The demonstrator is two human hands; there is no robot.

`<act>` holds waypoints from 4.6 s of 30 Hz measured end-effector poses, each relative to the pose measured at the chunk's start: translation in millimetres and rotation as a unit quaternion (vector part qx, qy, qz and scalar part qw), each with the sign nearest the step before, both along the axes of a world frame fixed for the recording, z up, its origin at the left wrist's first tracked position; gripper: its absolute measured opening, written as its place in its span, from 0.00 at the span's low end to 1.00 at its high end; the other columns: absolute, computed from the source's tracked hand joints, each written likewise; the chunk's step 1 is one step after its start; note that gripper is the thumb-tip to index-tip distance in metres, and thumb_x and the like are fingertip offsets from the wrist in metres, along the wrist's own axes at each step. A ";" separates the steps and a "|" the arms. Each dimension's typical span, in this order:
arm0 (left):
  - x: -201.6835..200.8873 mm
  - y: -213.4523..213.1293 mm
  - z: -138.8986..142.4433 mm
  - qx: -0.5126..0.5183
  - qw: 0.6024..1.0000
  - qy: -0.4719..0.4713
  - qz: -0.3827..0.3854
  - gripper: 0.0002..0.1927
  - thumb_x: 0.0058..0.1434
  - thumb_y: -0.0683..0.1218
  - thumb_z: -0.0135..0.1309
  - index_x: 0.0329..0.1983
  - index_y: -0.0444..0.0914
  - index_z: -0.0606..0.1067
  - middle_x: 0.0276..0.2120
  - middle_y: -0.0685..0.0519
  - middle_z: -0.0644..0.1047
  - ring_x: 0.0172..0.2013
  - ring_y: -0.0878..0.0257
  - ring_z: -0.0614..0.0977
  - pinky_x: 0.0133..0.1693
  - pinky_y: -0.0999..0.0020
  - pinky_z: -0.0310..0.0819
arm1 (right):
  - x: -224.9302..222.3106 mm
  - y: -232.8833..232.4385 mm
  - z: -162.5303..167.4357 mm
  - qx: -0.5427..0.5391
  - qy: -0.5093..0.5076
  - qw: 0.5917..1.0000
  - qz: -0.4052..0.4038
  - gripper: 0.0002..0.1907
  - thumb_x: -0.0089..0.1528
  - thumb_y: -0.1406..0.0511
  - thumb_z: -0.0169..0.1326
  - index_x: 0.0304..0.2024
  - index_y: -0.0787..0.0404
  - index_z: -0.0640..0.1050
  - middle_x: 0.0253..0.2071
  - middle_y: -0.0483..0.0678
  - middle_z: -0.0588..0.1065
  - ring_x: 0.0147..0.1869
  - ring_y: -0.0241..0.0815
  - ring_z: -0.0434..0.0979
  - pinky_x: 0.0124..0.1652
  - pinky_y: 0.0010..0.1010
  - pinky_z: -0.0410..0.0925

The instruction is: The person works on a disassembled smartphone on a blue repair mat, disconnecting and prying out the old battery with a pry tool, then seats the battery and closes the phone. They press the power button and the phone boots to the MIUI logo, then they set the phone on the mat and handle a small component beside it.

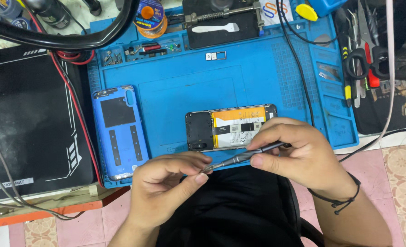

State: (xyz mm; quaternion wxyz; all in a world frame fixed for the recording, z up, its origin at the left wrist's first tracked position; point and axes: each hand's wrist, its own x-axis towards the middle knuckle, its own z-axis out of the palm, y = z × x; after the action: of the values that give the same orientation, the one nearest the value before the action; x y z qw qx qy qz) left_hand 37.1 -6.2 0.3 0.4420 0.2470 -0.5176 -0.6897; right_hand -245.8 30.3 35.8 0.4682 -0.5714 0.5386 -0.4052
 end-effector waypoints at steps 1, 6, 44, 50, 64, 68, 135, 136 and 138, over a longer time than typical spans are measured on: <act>0.7 0.8 -0.9 0.009 1.000 0.012 -0.007 0.08 0.62 0.29 0.61 0.42 0.30 0.80 0.43 0.44 0.83 0.53 0.50 0.84 0.55 0.55 0.80 | -0.2 0.2 0.0 0.007 -0.005 1.000 -0.001 0.11 0.54 0.68 0.68 0.39 0.62 0.84 0.40 0.46 0.79 0.44 0.36 0.80 0.39 0.23 0.71; 2.8 2.4 -3.2 0.104 0.993 0.053 -0.024 0.07 0.61 0.29 0.59 0.40 0.31 0.80 0.43 0.43 0.84 0.52 0.49 0.84 0.54 0.51 0.81 | 1.9 0.9 -1.5 0.023 -0.008 1.000 -0.008 0.11 0.54 0.69 0.68 0.40 0.62 0.84 0.39 0.46 0.80 0.43 0.35 0.79 0.39 0.23 0.72; -39.6 -26.5 10.0 -0.432 0.783 -0.437 0.093 0.46 0.44 0.71 0.66 0.55 0.32 0.78 0.58 0.40 0.72 0.57 0.40 0.69 0.59 0.41 0.61 | 36.5 -47.3 92.7 -0.239 0.497 0.814 0.182 0.06 0.52 0.62 0.62 0.28 0.56 0.81 0.25 0.45 0.73 0.32 0.49 0.75 0.29 0.41 0.67; -39.4 -24.9 5.4 -0.420 0.789 -0.434 0.110 0.45 0.46 0.71 0.65 0.56 0.34 0.79 0.59 0.41 0.72 0.58 0.41 0.70 0.61 0.40 0.59 | 51.4 -52.3 93.2 -0.194 0.531 0.792 0.229 0.07 0.51 0.62 0.62 0.29 0.57 0.78 0.29 0.49 0.72 0.32 0.52 0.75 0.30 0.43 0.68; -45.5 -23.5 2.0 -0.419 0.792 -0.424 0.132 0.44 0.44 0.70 0.66 0.54 0.35 0.79 0.58 0.41 0.73 0.57 0.40 0.70 0.59 0.42 0.61 | 58.9 -59.9 95.3 -0.202 0.558 0.745 0.303 0.09 0.47 0.67 0.59 0.31 0.59 0.77 0.35 0.49 0.75 0.39 0.48 0.78 0.37 0.37 0.71; -44.5 -22.0 -0.2 -0.430 0.780 -0.436 0.127 0.45 0.45 0.70 0.66 0.57 0.36 0.77 0.59 0.40 0.71 0.57 0.39 0.70 0.60 0.39 0.59 | 61.1 -60.0 94.1 -0.113 0.606 0.730 0.294 0.09 0.56 0.62 0.59 0.36 0.58 0.76 0.35 0.48 0.75 0.38 0.47 0.78 0.35 0.37 0.71; -36.3 -17.3 5.5 -0.298 0.886 -0.276 0.222 0.17 0.55 0.46 0.70 0.45 0.36 0.82 0.47 0.50 0.82 0.51 0.51 0.79 0.53 0.61 0.74 | 8.5 -63.3 93.0 -0.112 0.379 0.912 0.106 0.11 0.58 0.57 0.64 0.33 0.58 0.82 0.29 0.42 0.79 0.30 0.34 0.77 0.26 0.26 0.65; -36.2 -17.4 6.6 -0.303 0.887 -0.267 0.224 0.16 0.55 0.45 0.70 0.45 0.36 0.82 0.45 0.50 0.82 0.50 0.52 0.79 0.51 0.62 0.74 | 4.4 -62.3 89.5 -0.080 0.362 0.924 0.095 0.10 0.57 0.58 0.64 0.32 0.59 0.83 0.28 0.41 0.79 0.29 0.34 0.76 0.26 0.26 0.65; -35.7 -16.9 8.9 -0.314 0.890 -0.248 0.220 0.14 0.55 0.43 0.70 0.43 0.36 0.83 0.42 0.51 0.82 0.48 0.53 0.79 0.48 0.63 0.75 | -2.2 -58.6 81.3 -0.013 0.326 0.943 0.069 0.09 0.57 0.61 0.64 0.30 0.60 0.85 0.25 0.41 0.80 0.27 0.34 0.74 0.26 0.26 0.65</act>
State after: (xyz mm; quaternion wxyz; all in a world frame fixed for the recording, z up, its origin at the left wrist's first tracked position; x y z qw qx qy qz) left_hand 1.5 -23.1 9.3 0.4947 0.3660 -0.7319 -0.2927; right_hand -248.0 -28.3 117.1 0.2866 -0.7137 0.6158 -0.1708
